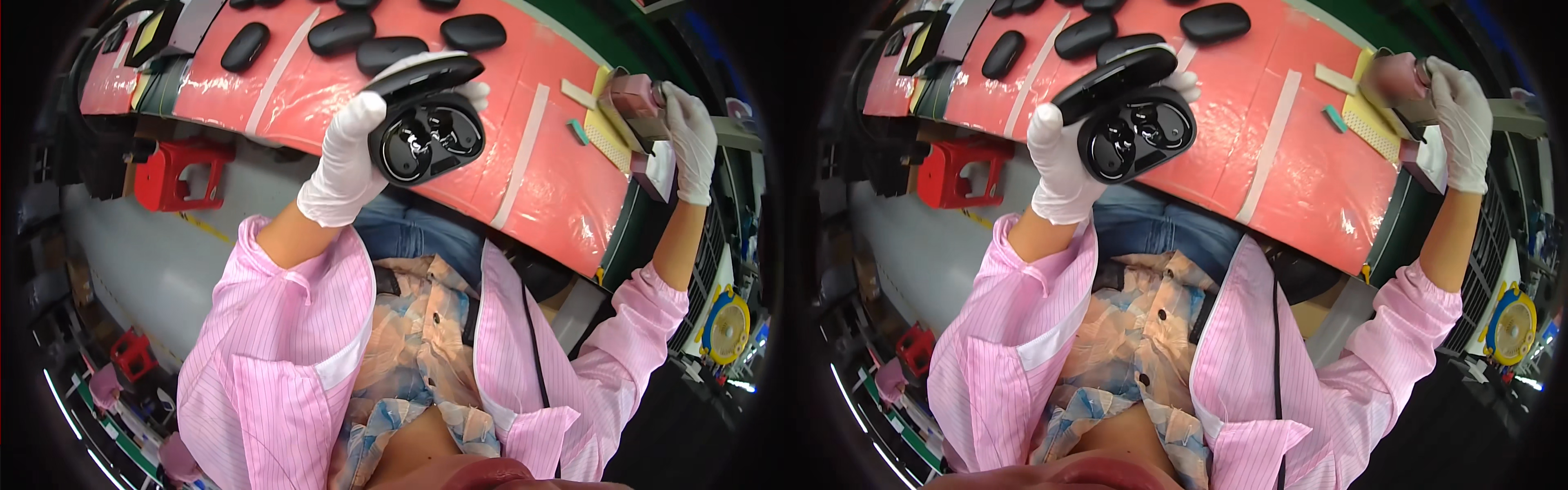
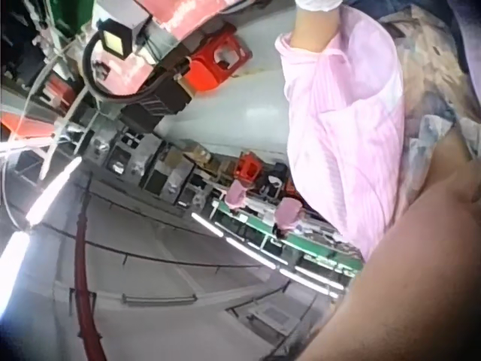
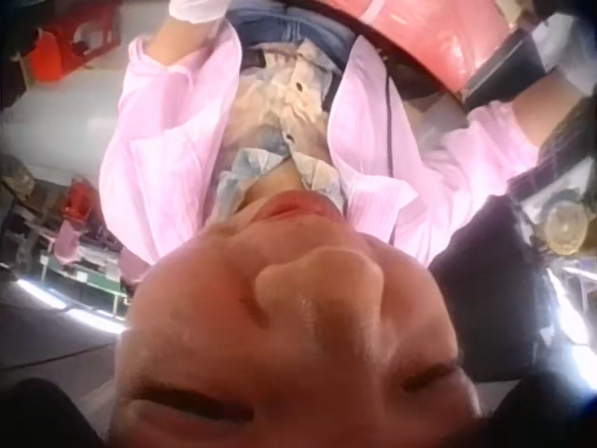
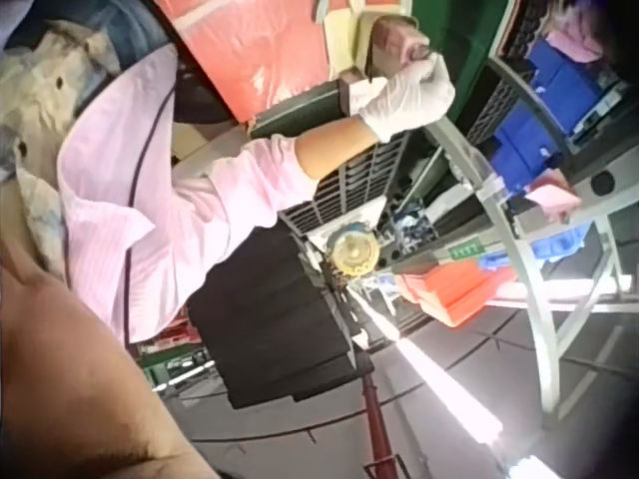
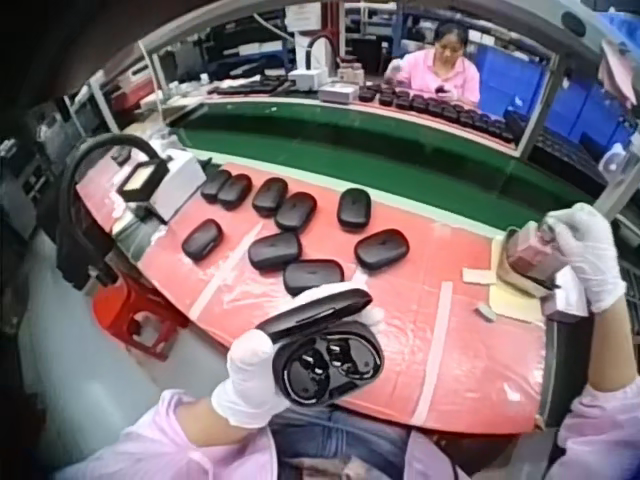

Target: Inspecting and wiping earbud charging cases at a factory workbench.

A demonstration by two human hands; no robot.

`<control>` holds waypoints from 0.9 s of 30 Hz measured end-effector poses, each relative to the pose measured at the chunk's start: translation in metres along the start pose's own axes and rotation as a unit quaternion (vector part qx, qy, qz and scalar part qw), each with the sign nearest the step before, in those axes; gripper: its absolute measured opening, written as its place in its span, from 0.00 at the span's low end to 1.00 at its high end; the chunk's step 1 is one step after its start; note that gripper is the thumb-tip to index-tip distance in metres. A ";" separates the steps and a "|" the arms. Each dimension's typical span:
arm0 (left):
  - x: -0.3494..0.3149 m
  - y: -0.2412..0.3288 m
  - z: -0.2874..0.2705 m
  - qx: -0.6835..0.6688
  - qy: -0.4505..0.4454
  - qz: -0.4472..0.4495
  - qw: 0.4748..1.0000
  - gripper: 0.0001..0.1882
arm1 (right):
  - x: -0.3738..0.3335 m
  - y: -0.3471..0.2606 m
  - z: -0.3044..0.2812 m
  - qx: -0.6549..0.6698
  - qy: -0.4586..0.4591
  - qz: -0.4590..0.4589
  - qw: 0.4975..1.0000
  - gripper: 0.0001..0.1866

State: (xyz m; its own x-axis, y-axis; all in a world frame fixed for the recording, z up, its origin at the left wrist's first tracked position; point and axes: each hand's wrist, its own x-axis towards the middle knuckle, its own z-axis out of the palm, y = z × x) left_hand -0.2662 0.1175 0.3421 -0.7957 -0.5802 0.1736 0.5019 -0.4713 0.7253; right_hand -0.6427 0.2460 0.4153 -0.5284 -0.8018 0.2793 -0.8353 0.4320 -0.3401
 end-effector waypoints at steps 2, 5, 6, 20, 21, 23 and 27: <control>-0.002 -0.002 0.001 -0.002 0.000 0.000 1.000 0.46 | -0.036 -0.057 0.006 0.209 0.031 -0.024 0.977 0.15; -0.019 0.011 0.009 0.144 0.085 -0.045 0.985 0.62 | -0.082 -0.140 0.054 0.287 0.003 -0.267 0.920 0.13; -0.020 0.011 0.009 0.146 0.084 -0.052 0.984 0.62 | -0.094 -0.165 0.058 0.223 0.010 -0.372 0.901 0.15; -0.036 -0.008 0.007 0.004 0.049 -0.035 0.998 0.43 | -0.143 -0.172 0.072 0.178 -0.057 -0.337 0.923 0.16; -0.036 -0.008 0.007 0.033 0.037 -0.052 0.997 0.43 | -0.143 -0.170 0.072 0.133 -0.021 -0.346 0.929 0.16; -0.036 -0.010 0.007 0.057 0.038 -0.079 0.994 0.43 | -0.139 -0.171 0.080 0.161 0.000 -0.346 0.924 0.15; -0.033 -0.008 0.009 0.128 0.056 -0.082 0.987 0.58 | -0.156 -0.161 0.082 0.250 -0.052 -0.302 0.918 0.14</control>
State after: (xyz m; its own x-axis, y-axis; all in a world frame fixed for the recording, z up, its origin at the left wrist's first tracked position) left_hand -0.2469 0.1462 0.3363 -0.8101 -0.5858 -0.0247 0.2557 -0.3910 0.8842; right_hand -0.4134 0.2678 0.3523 0.0468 -0.8793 0.4739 -0.7827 -0.3270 -0.5296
